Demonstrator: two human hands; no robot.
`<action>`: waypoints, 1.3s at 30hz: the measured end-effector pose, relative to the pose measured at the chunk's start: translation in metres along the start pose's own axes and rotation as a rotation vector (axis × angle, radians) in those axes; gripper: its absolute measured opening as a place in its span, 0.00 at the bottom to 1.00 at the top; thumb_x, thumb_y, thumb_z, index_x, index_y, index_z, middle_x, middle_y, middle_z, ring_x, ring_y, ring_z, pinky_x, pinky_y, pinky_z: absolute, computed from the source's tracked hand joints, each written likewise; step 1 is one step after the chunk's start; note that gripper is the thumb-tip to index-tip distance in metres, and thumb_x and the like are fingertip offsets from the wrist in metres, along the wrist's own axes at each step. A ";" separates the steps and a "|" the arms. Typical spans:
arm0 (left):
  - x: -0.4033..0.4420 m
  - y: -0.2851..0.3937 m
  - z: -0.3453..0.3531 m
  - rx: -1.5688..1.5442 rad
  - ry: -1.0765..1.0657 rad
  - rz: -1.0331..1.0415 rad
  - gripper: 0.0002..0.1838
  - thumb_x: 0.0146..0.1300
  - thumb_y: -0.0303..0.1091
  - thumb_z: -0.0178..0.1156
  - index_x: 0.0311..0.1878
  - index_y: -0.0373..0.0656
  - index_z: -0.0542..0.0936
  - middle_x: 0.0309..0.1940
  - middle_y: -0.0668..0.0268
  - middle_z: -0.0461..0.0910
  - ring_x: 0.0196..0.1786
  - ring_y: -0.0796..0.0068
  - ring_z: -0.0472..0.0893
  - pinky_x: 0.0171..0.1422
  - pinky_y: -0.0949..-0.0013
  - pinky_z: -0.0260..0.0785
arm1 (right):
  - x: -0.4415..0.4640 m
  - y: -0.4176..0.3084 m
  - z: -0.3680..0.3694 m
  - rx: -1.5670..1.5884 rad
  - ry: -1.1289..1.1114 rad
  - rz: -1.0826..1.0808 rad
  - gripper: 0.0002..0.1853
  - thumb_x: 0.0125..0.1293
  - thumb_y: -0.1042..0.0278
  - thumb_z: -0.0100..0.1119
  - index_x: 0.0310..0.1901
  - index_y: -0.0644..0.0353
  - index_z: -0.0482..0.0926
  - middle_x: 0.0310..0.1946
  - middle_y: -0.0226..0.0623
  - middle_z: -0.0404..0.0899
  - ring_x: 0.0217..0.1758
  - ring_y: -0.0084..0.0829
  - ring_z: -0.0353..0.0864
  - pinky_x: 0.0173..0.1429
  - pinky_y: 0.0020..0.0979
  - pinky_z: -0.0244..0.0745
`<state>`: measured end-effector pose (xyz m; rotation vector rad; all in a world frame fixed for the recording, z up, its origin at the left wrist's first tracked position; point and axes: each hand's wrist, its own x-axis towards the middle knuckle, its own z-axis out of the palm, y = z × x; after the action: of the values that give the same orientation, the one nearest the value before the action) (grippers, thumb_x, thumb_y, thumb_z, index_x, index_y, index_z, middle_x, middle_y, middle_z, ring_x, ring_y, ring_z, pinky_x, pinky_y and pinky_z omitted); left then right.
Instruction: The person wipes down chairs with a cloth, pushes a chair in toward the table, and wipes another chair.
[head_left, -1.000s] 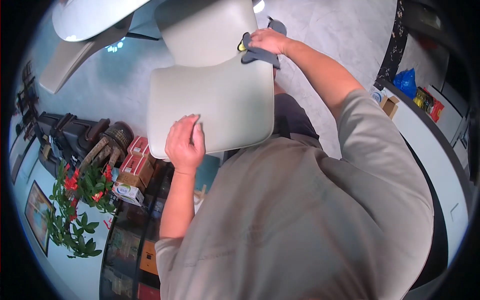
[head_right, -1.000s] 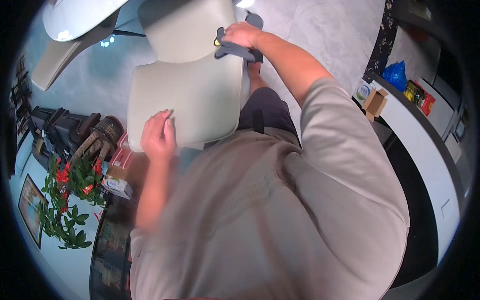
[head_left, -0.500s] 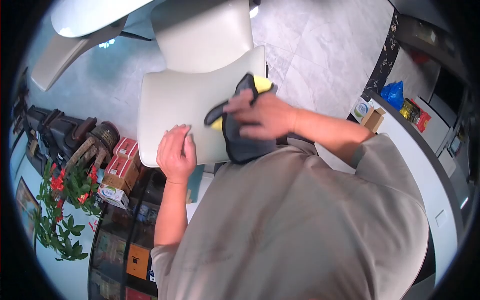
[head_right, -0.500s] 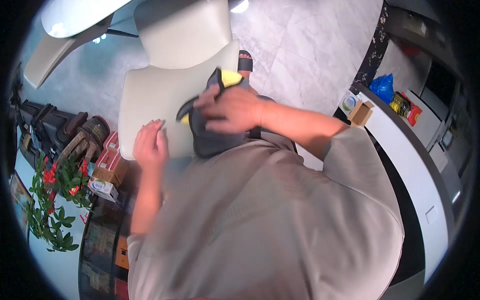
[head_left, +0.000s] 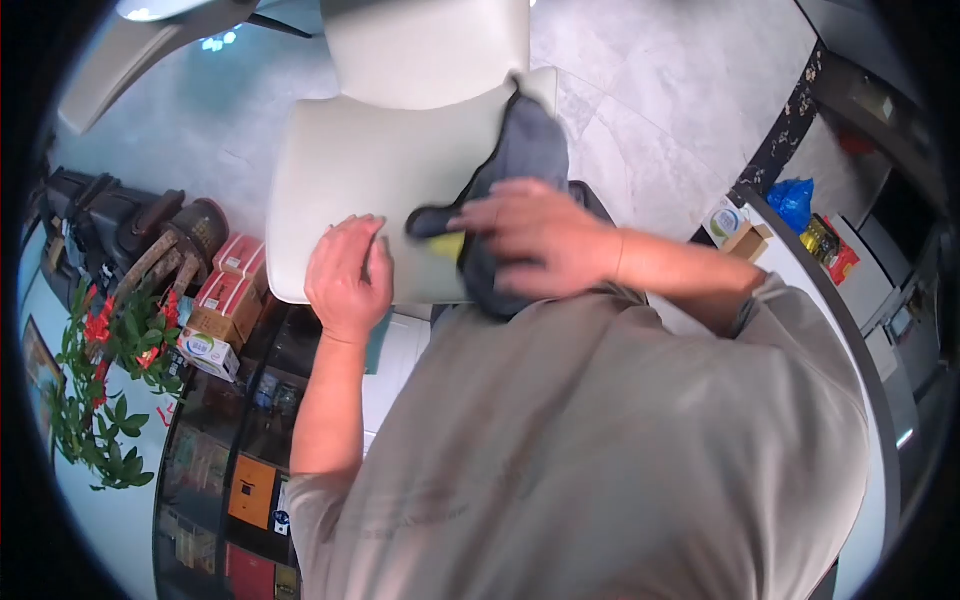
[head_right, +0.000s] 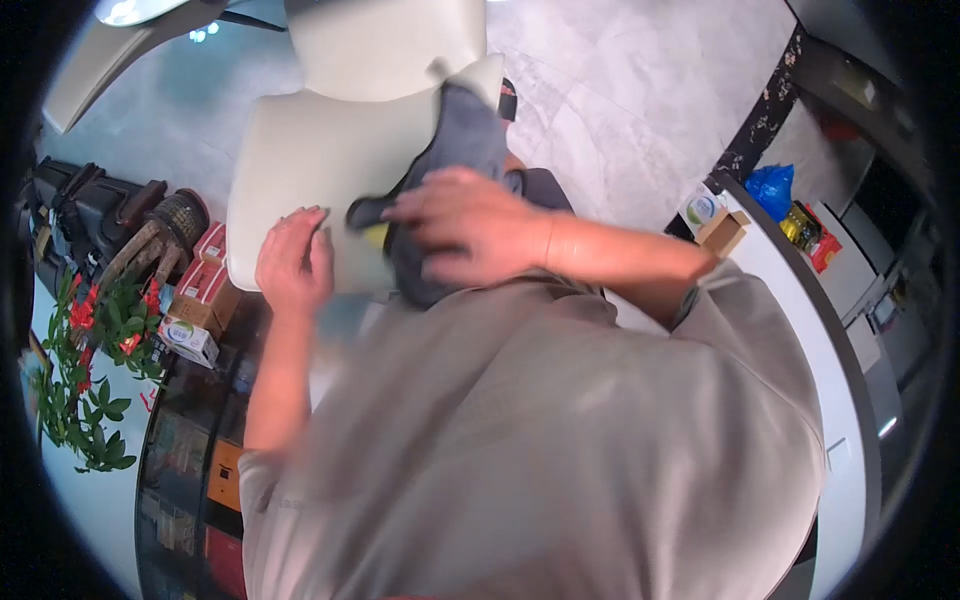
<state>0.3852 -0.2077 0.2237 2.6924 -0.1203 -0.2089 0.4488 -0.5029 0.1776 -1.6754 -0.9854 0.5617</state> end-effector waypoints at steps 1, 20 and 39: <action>-0.002 0.001 -0.001 -0.002 -0.018 -0.010 0.10 0.63 0.28 0.63 0.47 0.45 0.87 0.45 0.61 0.88 0.52 0.55 0.88 0.63 0.53 0.77 | -0.004 -0.009 0.004 0.002 -0.010 0.011 0.11 0.64 0.58 0.65 0.40 0.56 0.86 0.64 0.41 0.82 0.69 0.40 0.78 0.74 0.47 0.68; -0.008 -0.001 0.003 0.023 0.045 0.010 0.10 0.62 0.29 0.66 0.47 0.47 0.87 0.45 0.64 0.88 0.51 0.58 0.88 0.62 0.54 0.78 | -0.004 0.033 -0.005 -0.126 -0.121 0.022 0.24 0.64 0.62 0.59 0.62 0.52 0.84 0.70 0.39 0.78 0.77 0.41 0.72 0.83 0.53 0.58; -0.004 -0.004 0.002 0.046 0.037 -0.007 0.11 0.64 0.29 0.64 0.49 0.48 0.87 0.46 0.65 0.88 0.53 0.60 0.88 0.64 0.54 0.78 | 0.004 0.149 -0.027 -0.325 -0.200 0.040 0.24 0.64 0.53 0.66 0.61 0.50 0.84 0.67 0.42 0.79 0.73 0.43 0.75 0.79 0.47 0.63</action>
<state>0.3809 -0.2040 0.2207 2.7410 -0.1052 -0.1598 0.5211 -0.5284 0.0467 -1.9562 -1.2413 0.6304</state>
